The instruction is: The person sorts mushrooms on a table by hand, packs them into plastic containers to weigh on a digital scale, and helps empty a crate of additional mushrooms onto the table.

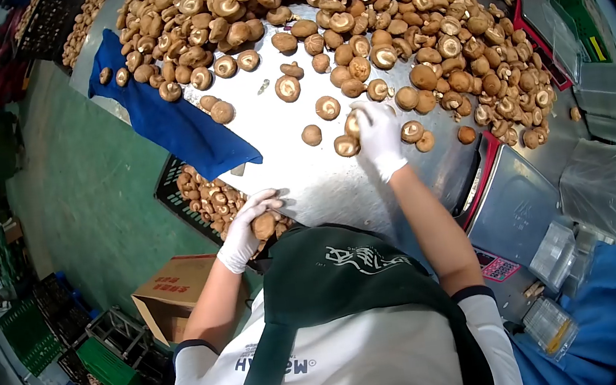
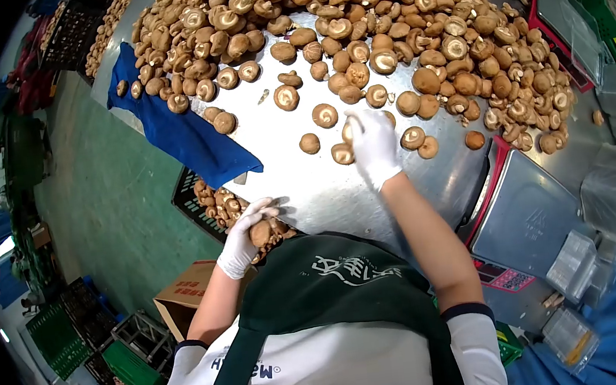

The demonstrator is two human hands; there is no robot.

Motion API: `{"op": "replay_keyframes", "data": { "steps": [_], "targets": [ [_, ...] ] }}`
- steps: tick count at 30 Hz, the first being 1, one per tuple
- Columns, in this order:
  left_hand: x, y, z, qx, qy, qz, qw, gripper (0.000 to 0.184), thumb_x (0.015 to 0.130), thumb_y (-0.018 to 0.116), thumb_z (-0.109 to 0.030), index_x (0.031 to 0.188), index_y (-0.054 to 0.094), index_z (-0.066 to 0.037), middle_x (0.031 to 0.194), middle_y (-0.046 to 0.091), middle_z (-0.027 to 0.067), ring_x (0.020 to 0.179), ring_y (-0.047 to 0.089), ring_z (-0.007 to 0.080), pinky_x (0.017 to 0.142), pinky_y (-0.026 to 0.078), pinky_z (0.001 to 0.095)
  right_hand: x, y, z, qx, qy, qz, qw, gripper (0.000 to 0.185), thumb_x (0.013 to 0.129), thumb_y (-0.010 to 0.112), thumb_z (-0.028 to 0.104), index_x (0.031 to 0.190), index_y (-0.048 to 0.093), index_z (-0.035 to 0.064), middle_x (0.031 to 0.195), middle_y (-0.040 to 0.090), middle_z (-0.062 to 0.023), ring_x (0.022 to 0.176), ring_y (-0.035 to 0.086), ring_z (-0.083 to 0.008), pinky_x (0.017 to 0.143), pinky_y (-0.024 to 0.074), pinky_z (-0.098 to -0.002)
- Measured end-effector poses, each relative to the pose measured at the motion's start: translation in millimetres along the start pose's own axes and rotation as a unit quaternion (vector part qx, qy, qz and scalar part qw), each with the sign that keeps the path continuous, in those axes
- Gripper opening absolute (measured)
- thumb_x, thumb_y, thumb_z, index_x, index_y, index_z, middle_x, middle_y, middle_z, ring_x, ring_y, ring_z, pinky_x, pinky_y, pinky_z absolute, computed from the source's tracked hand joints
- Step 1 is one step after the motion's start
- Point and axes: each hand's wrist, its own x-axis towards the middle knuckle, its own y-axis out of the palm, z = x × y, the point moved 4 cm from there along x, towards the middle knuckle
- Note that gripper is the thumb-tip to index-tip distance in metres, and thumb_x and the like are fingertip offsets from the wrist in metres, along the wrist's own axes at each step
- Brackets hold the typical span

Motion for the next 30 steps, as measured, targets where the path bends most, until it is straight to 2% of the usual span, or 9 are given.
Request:
{"op": "replay_keyframes", "data": {
  "steps": [2,6,13,16,19,20,21,28,30],
  "targets": [
    [13.5,11.5,13.6,-0.088,-0.035,0.043,0.995,0.041,0.099,0.047,-0.027,0.13,0.053,-0.002,0.12,0.062,0.0164,0.105,0.059,0.023,0.093,0.048,0.0336,-20.0,10.9,27.0,0.012,-0.053,0.013,0.998,0.019,0.087,0.057,0.01,0.101,0.07,0.0084,0.093,0.068,-0.0106,0.091,0.061,-0.0295,0.086,0.0476,-0.041],
    [37.7,30.1,30.2,0.006,-0.071,0.074,0.995,0.049,0.101,0.045,-0.033,0.14,0.044,-0.002,0.123,0.06,0.0194,0.098,0.061,0.0227,0.09,0.049,0.0325,-42.7,31.1,30.3,0.004,-0.09,0.053,0.995,0.021,0.085,0.057,0.006,0.102,0.069,0.0078,0.099,0.067,-0.012,0.097,0.059,-0.0315,0.089,0.047,-0.041],
    [62.2,63.5,43.8,0.252,-0.009,0.028,0.967,0.076,0.093,0.064,-0.016,0.153,0.019,-0.003,0.096,0.065,0.0091,0.093,0.062,0.0147,0.086,0.048,0.0278,-47.1,14.3,0.1,0.087,0.002,0.15,0.985,0.035,0.084,0.05,-0.004,0.116,0.064,0.0041,0.106,0.064,-0.0142,0.104,0.059,-0.0329,0.094,0.0465,-0.0395],
    [53.5,94.4,19.1,0.41,-0.004,-0.016,0.912,0.098,0.085,0.076,-0.018,0.156,0.009,-0.006,0.089,0.063,0.0051,0.081,0.061,0.0114,0.077,0.049,0.0241,-69.4,25.7,-1.1,0.074,-0.011,0.21,0.975,0.046,0.083,0.048,-0.004,0.128,0.057,0.0055,0.127,0.057,-0.0153,0.119,0.055,-0.0323,0.101,0.0447,-0.0373],
    [66.9,85.4,20.8,0.431,0.017,0.009,0.902,0.095,0.084,0.076,-0.017,0.155,0.013,-0.007,0.099,0.064,0.0074,0.088,0.062,0.0123,0.079,0.051,0.0255,-88.9,36.0,-1.7,0.096,0.011,0.209,0.973,0.046,0.084,0.049,-0.001,0.129,0.055,0.004,0.129,0.056,-0.0177,0.12,0.053,-0.0345,0.102,0.0435,-0.0381],
    [79.1,62.5,40.5,0.398,0.126,0.032,0.908,0.092,0.084,0.076,-0.015,0.155,0.018,-0.008,0.113,0.062,0.0115,0.095,0.061,0.0146,0.082,0.052,0.0274,-90.9,35.4,6.2,0.1,0.013,0.217,0.971,0.046,0.084,0.05,-0.001,0.129,0.054,0.0032,0.128,0.056,-0.0187,0.12,0.054,-0.035,0.102,0.0432,-0.0386],
    [65.3,65.4,28.6,0.313,0.039,0.038,0.948,0.086,0.084,0.075,-0.013,0.153,0.024,-0.009,0.123,0.058,0.0136,0.101,0.061,0.0171,0.087,0.052,0.0295,-94.4,35.5,14.9,0.105,0.015,0.225,0.969,0.046,0.084,0.05,-0.001,0.13,0.054,0.0025,0.127,0.056,-0.0197,0.119,0.054,-0.0354,0.103,0.043,-0.0391],
    [-22.2,-47.6,-13.5,0.382,-0.037,-0.069,0.921,0.056,0.086,0.071,-0.009,0.138,0.049,-0.012,0.089,0.056,0.0009,0.08,0.053,0.0078,0.071,0.047,0.025,-131.0,76.2,79.9,0.389,0.058,0.48,0.784,0.06,0.088,0.054,0.003,0.146,0.038,0.0039,0.148,0.035,-0.0212,0.118,0.057,-0.0252,0.095,0.0485,-0.032],
    [-48.0,-81.5,-24.6,0.485,-0.078,-0.159,0.857,0.054,0.084,0.071,-0.011,0.135,0.053,-0.016,0.081,0.055,-0.0001,0.074,0.053,0.0093,0.07,0.046,0.0259,-123.7,70.0,85.0,0.279,-0.055,0.423,0.86,0.05,0.089,0.054,0.008,0.138,0.048,0.0026,0.141,0.046,-0.0197,0.125,0.052,-0.0296,0.103,0.0431,-0.0366]
  ]
}}
